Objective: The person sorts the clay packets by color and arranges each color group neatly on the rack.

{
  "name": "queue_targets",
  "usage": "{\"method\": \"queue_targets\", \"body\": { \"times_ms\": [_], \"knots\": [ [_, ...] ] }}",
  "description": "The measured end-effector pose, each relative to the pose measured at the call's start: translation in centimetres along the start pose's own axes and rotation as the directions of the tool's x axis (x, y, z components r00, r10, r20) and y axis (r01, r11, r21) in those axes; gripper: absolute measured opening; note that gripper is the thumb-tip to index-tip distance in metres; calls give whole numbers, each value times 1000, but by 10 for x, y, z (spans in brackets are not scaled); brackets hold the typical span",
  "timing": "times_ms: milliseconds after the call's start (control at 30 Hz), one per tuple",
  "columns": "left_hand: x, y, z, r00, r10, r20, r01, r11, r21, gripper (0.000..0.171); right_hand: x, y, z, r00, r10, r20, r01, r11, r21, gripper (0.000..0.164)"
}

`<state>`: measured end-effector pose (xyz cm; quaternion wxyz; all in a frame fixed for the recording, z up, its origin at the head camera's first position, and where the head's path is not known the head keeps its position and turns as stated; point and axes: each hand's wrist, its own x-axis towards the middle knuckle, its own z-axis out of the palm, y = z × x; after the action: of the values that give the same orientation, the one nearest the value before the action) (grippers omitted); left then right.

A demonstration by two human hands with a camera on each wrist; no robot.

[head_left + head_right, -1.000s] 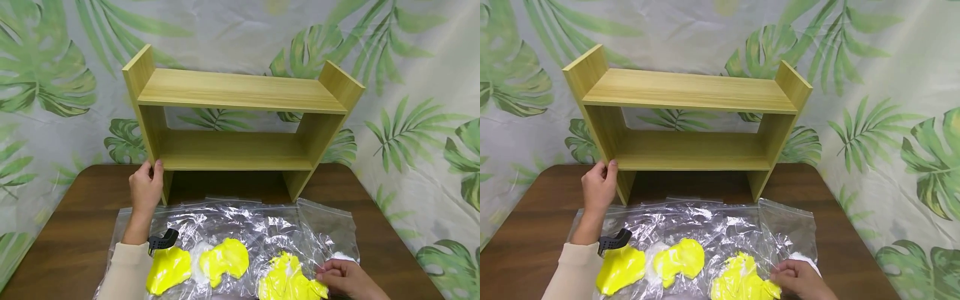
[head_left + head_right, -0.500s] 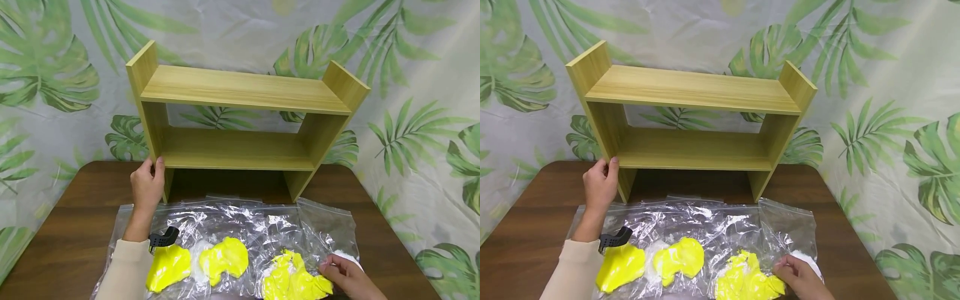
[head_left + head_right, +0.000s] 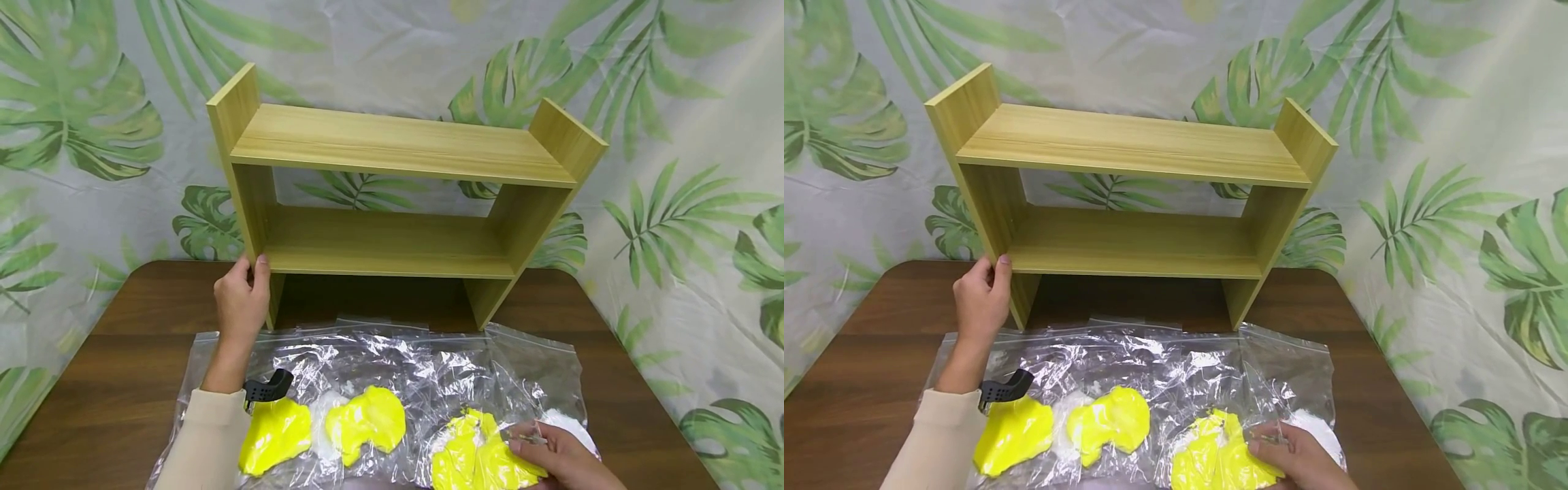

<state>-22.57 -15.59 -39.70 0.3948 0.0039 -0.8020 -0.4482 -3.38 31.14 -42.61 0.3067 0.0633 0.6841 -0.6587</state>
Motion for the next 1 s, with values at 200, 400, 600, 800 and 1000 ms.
{"method": "queue_targets", "body": {
  "times_ms": [200,400,600,800,1000],
  "knots": [
    [0,0,0,1000,0,0,0,1000,-8,28,4,2,4,1000,-19,-7,19,996,-83,44],
    [0,0,-1,1000,4,-1,-4,1000,-15,28,7,3,5,1000,-9,26,13,988,-151,56],
    [-1,-1,-2,1000,16,-6,-16,1000,-19,26,8,3,9,998,0,67,12,986,-166,55],
    [1,-2,-1,1000,28,-10,-28,999,-23,28,6,0,12,998,-2,66,14,982,-190,50],
    [1,-1,1,1000,27,-12,-27,999,-33,27,3,-2,12,998,7,67,0,995,-103,61]
  ]
}}
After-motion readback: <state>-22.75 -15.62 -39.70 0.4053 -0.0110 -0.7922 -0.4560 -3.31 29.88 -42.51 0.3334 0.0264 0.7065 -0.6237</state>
